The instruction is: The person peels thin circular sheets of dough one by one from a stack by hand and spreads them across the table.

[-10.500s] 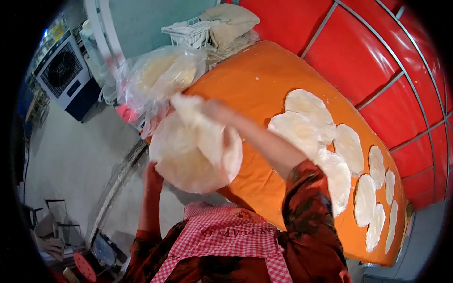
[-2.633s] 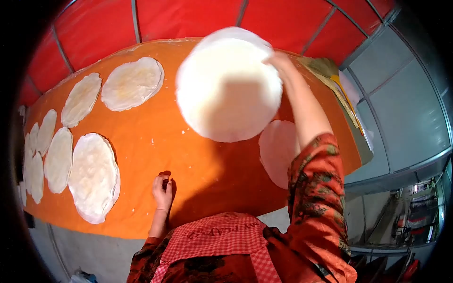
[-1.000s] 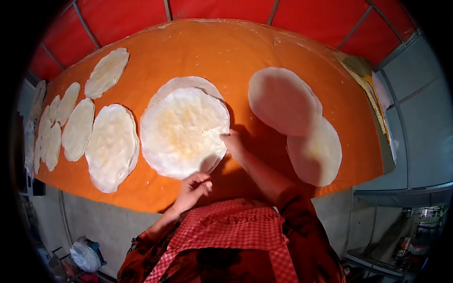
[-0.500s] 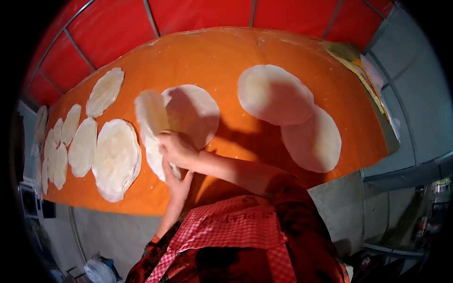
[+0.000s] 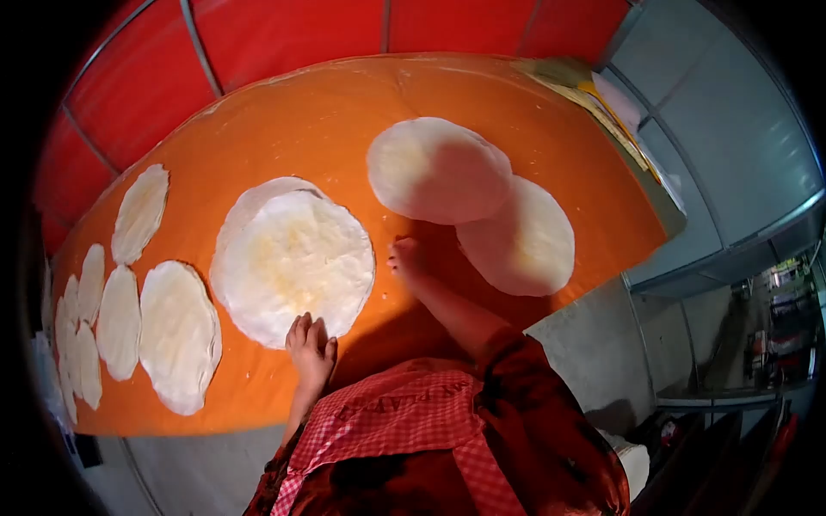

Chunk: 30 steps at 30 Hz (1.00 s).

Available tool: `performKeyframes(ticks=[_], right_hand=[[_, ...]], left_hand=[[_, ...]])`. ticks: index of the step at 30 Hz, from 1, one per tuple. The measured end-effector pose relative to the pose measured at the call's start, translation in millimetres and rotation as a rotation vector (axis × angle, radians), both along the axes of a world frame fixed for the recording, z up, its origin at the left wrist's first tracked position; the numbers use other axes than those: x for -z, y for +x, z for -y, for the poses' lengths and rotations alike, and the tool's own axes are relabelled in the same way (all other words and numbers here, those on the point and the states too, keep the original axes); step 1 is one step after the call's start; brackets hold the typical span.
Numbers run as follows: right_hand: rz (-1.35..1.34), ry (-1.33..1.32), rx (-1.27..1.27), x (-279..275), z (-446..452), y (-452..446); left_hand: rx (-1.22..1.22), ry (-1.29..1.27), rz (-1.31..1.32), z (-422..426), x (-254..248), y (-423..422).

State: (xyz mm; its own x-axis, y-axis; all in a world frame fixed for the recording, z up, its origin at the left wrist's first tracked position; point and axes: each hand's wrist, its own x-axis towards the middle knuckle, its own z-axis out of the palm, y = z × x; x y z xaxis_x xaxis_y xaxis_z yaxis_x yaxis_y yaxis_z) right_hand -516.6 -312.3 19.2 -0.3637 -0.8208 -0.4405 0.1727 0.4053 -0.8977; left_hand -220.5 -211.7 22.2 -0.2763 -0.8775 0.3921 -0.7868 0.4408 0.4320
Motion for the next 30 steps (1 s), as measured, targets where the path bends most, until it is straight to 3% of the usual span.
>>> performKeyframes(ticks=[1, 4, 7, 10, 12, 15, 17, 20, 23, 27, 30], right_hand=[[0.044, -0.010, 0.097, -3, 0, -18], [-1.338, -0.543, -0.031, 4, 1, -67], [-1.499, -0.287, -0.194, -19, 9, -77], [-1.539, -0.371, -0.233, 40, 49, -124], [-1.463, -0.311, -0.380, 37, 70, -147], [-1.494, -0.229, -0.261, -1, 82, -139], [-1.581, -0.302, -0.169, -19, 71, -122], [-1.463, -0.700, -0.186, -21, 44, -61], [-0.858, -0.349, -0.302, 20, 22, 3], [-0.147, 0.072, -0.270, 8, 28, 38], [-0.074, -0.180, -0.238, 22, 40, 57]], left_hand=[[0.010, -0.007, -0.010, 0, 4, 0], [0.021, 0.005, -0.035, 0, 7, 1], [0.036, 0.007, -0.009, 1, -11, -3], [-0.025, -0.115, -0.050, -1, -7, 8], [-0.184, -0.108, -0.165, -3, -16, 20], [-0.492, -0.033, -0.314, -9, -11, 50], [-0.571, 0.129, -0.860, -9, 10, 67], [-0.666, 0.330, -1.210, -5, 12, 78], [-0.702, 0.460, -1.458, 4, 6, 76], [-0.709, 0.580, -1.589, 16, -10, 66], [-0.697, 0.625, -1.567, 21, -10, 65]])
